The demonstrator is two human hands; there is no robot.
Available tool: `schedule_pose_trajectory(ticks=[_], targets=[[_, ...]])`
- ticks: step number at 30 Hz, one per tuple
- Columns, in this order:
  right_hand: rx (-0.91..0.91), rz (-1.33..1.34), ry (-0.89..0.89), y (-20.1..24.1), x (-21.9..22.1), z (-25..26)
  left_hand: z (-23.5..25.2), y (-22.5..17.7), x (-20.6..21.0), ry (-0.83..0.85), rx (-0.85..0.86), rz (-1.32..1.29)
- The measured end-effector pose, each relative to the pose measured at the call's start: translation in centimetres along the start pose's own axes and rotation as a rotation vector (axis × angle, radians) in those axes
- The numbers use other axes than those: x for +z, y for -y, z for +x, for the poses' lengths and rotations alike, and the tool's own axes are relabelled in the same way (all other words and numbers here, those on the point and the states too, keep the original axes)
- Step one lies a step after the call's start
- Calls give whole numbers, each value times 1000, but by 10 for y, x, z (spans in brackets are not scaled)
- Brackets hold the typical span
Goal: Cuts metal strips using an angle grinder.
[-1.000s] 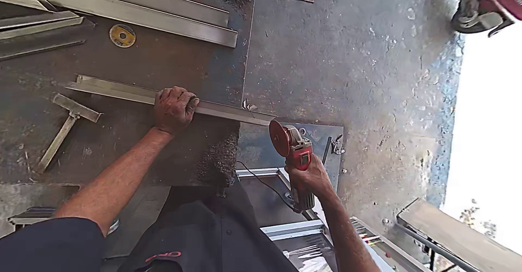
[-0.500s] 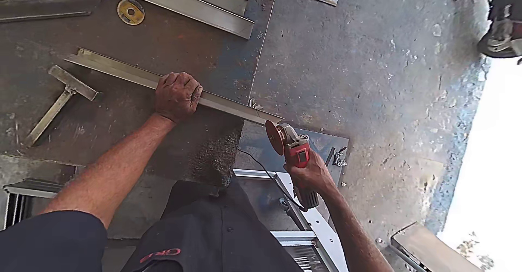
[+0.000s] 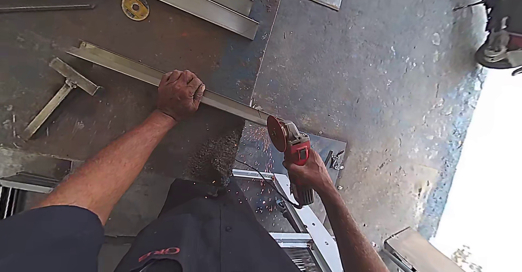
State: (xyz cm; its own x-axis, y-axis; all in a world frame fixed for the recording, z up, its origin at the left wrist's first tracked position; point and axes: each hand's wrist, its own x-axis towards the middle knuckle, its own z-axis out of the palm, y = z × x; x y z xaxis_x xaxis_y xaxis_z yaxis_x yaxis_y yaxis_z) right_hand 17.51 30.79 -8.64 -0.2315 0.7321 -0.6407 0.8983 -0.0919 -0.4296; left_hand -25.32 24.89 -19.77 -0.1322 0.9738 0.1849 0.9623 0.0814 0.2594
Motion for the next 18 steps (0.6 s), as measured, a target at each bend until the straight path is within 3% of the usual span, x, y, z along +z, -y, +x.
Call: schedule_pose_trajectory(ticks=[18], targets=[[-7,-139,50,-1,-11,7,3,-2,0,7,-4,4]])
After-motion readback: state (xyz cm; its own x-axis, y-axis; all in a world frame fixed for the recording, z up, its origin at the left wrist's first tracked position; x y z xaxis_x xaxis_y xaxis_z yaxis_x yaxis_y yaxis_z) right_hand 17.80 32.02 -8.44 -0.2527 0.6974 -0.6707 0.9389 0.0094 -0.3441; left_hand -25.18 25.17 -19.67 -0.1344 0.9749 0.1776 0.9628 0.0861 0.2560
